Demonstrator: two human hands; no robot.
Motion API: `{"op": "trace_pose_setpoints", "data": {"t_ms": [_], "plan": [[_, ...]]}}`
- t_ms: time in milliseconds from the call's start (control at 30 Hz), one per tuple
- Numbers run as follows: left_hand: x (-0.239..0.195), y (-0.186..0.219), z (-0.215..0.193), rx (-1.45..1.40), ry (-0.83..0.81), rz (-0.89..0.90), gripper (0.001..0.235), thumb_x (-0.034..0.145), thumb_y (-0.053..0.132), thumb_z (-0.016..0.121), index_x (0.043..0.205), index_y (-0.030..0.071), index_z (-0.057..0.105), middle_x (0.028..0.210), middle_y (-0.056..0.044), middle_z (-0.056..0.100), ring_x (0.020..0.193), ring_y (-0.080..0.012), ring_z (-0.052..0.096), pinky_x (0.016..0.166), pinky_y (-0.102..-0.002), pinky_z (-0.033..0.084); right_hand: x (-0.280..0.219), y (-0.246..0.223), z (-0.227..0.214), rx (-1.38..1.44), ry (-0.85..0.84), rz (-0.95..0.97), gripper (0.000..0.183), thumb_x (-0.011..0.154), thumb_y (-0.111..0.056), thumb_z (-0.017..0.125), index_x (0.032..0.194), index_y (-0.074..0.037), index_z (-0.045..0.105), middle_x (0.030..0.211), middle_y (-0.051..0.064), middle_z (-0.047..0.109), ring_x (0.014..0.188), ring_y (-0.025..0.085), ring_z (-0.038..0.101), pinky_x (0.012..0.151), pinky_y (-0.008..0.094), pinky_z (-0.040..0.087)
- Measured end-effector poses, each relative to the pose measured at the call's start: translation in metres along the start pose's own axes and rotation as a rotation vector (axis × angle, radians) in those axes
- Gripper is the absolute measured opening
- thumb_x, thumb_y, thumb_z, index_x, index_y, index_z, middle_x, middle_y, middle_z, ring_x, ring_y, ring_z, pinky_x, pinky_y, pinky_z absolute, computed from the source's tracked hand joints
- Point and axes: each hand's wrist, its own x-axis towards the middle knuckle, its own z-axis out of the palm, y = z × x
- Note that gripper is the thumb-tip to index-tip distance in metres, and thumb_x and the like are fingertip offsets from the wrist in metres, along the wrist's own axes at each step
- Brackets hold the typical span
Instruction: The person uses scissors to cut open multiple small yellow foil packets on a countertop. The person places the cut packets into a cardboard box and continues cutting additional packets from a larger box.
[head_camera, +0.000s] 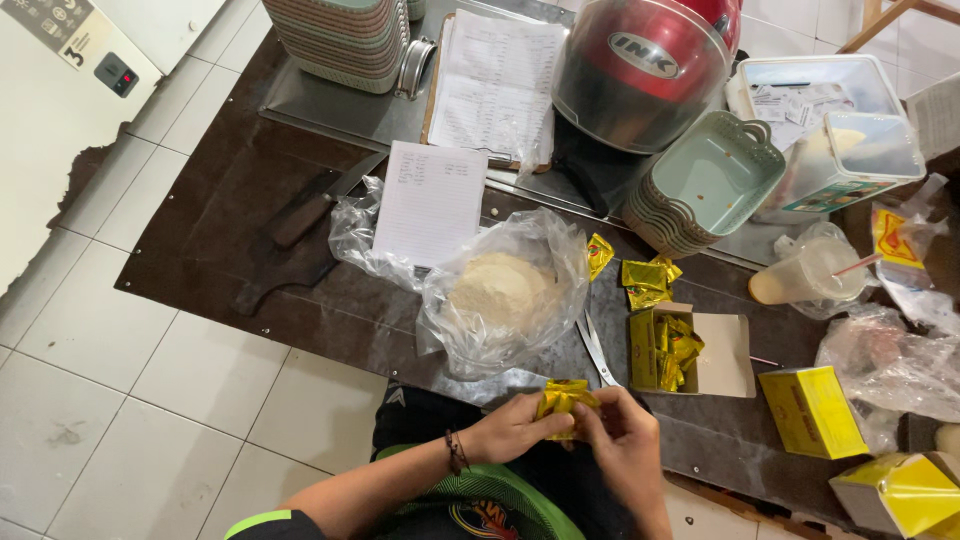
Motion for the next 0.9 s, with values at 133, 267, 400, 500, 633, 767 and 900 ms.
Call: {"op": "trace_pose_setpoints", "data": {"t_ms": [133,267,400,500,633,767,900], "plan": [[-0.001,0.008,-0.003,0.168,-0.048,0.019,0.043,0.103,0.027,0.064,0.137,0.002,0.055,0.108,-0.004,0.071,0.097,-0.0097,0.066,0.089,-0.029,0.056,-0.002,-0.014,0.003,-0.139,-0.009,-0.318,0.027,0.078,0.004,0.076,0.104,0.002,0.065,0.102,0.011,0.066,0.078,0.011,0.068,0.066,0.026,0.059],[-0.004,0.008,-0.010,0.350,-0.114,-0.085,0.035,0.103,0.027,0.066,0.128,0.003,0.061,0.096,-0.003,0.072,0.087,-0.0108,0.069,0.081,-0.029,0.056,-0.001,-0.027,-0.003,-0.282,-0.086,-0.349,0.046,0.072,0.005,0.078,0.116,-0.003,0.070,0.105,0.009,0.071,0.076,0.015,0.071,0.067,0.027,0.058],[-0.003,-0.008,-0.014,0.258,-0.120,0.017,0.028,0.094,0.017,0.078,0.112,-0.002,0.070,0.095,-0.005,0.074,0.088,-0.0137,0.069,0.080,-0.029,0.056,-0.003,-0.035,-0.001,-0.268,-0.266,-0.451,0.037,0.080,0.004,0.075,0.115,-0.008,0.072,0.101,0.008,0.074,0.084,0.020,0.075,0.070,0.030,0.058],[0.002,-0.023,-0.017,-0.141,-0.200,-0.141,0.024,0.095,0.016,0.071,0.113,0.001,0.069,0.096,-0.006,0.074,0.084,-0.0131,0.071,0.073,-0.027,0.057,-0.007,-0.043,0.005,-0.372,-0.266,-0.475,0.046,0.084,0.002,0.068,0.129,-0.008,0.068,0.105,0.012,0.069,0.087,0.025,0.071,0.075,0.034,0.058],[-0.001,-0.032,-0.020,0.007,-0.201,-0.299,0.021,0.092,0.011,0.069,0.107,-0.003,0.069,0.090,-0.012,0.074,0.077,-0.0168,0.073,0.066,-0.028,0.060,-0.006,-0.052,0.006,-0.564,-0.343,-0.736,0.052,0.076,0.000,0.066,0.126,-0.012,0.071,0.115,0.018,0.064,0.100,0.034,0.063,0.083,0.039,0.055],[-0.001,-0.025,-0.018,0.104,-0.233,-0.330,0.025,0.095,0.017,0.069,0.110,-0.002,0.066,0.091,-0.010,0.073,0.079,-0.0169,0.074,0.062,-0.029,0.061,-0.001,-0.050,0.001,-0.570,-0.394,-0.588,0.037,0.081,-0.005,0.072,0.117,-0.014,0.073,0.108,0.012,0.066,0.097,0.030,0.066,0.081,0.037,0.056],[0.002,-0.011,-0.014,0.100,-0.251,-0.308,0.033,0.099,0.025,0.066,0.117,-0.002,0.068,0.095,-0.009,0.074,0.082,-0.0158,0.075,0.061,-0.029,0.062,0.001,-0.037,-0.005,-0.460,-0.313,-0.498,0.030,0.083,-0.003,0.072,0.113,-0.008,0.075,0.104,0.012,0.068,0.090,0.027,0.071,0.076,0.034,0.059]]}}
